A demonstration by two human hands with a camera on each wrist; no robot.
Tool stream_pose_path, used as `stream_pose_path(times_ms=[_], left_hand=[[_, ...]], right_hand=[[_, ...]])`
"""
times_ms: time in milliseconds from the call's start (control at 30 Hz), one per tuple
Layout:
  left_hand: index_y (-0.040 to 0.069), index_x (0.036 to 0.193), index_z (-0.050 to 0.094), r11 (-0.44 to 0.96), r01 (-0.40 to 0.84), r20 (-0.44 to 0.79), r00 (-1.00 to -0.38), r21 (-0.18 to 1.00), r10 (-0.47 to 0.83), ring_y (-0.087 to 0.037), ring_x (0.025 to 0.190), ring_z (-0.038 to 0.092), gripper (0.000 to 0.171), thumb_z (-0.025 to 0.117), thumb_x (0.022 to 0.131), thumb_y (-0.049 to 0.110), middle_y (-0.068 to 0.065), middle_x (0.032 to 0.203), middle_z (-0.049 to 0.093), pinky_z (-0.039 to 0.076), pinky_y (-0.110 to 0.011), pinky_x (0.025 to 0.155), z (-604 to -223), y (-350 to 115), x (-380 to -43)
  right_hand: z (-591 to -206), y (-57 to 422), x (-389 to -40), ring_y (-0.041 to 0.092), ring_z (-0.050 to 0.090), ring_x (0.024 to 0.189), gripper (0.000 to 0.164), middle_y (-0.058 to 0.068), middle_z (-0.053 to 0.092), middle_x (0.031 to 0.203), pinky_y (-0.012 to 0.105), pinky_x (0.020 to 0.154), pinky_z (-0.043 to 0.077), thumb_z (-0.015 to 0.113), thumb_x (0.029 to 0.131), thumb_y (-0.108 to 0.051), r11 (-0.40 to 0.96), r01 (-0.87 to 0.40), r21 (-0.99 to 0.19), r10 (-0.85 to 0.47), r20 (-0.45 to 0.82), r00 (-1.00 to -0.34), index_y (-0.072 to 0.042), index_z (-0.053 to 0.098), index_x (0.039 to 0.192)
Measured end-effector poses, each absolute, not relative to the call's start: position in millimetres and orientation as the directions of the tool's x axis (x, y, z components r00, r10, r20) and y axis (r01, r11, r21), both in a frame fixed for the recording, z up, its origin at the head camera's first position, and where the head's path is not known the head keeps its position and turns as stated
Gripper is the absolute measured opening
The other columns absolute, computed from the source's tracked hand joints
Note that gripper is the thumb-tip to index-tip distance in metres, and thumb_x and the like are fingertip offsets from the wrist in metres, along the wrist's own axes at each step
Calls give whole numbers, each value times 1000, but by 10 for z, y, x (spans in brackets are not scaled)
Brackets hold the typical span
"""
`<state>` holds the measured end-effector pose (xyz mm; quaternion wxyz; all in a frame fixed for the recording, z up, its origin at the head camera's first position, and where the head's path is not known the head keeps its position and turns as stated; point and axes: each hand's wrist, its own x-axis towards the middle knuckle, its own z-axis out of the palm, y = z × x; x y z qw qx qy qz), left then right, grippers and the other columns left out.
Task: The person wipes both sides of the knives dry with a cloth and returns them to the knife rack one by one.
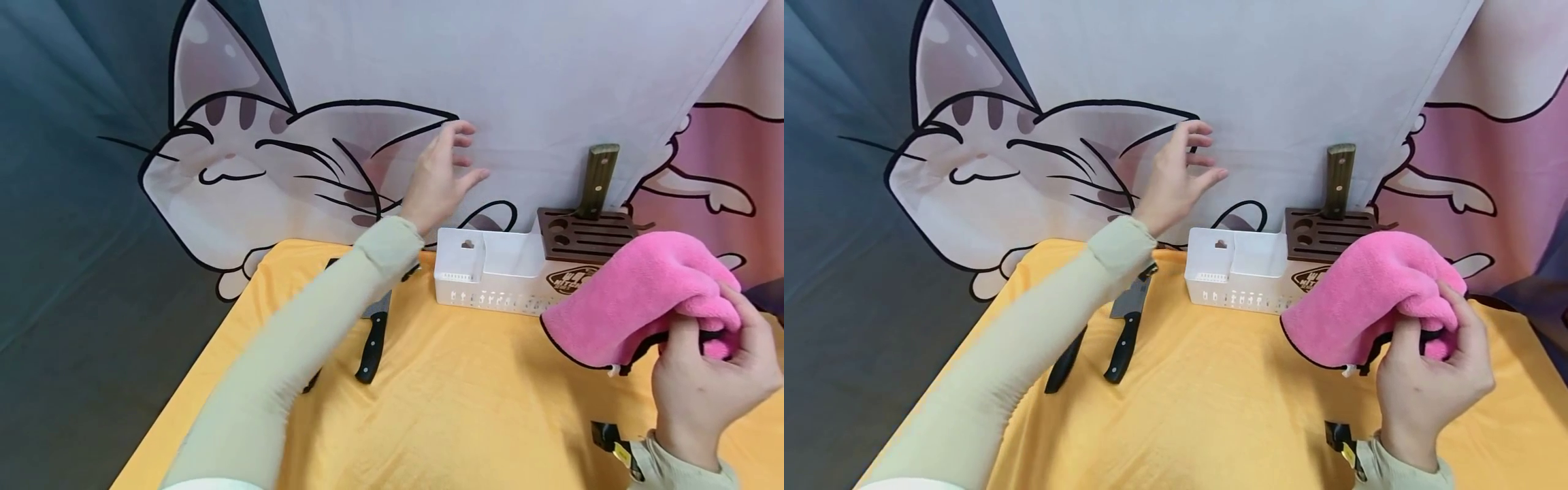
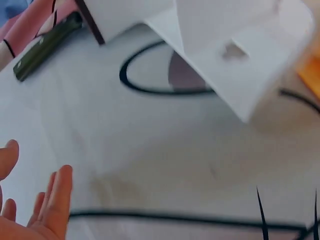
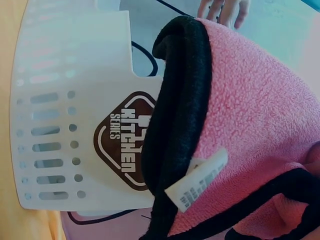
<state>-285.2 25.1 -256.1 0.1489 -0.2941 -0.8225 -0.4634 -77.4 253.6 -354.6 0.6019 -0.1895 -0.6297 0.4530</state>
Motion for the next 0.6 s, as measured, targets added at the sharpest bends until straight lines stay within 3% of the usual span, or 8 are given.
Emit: stream_pose_path(times_ms=[267,600], left_hand=[[10,137,47,514,537,502,-837,670,220,-21,101,68,64,82,84,18,-10,131,58,53,-28,86,-2585,-405,-2795],[13,140,47,621,302,316,-944,723,91,-19,101,66,63,79,88,27,-8,133,56,54,-38,78,-3051,-1220,-2537]], right_hand=[[-3588,2558,-775,-3,42,62,26,-11,68,90,12,64,35,69,86,-9,551,-269,-790,766,607,-212,-3,77,110],[-3608,2536,-793,-3,41,61,24,-13,65,86,12,63,34,69,87,-9,555,-258,-791,763,608,-222,-2,77,108]])
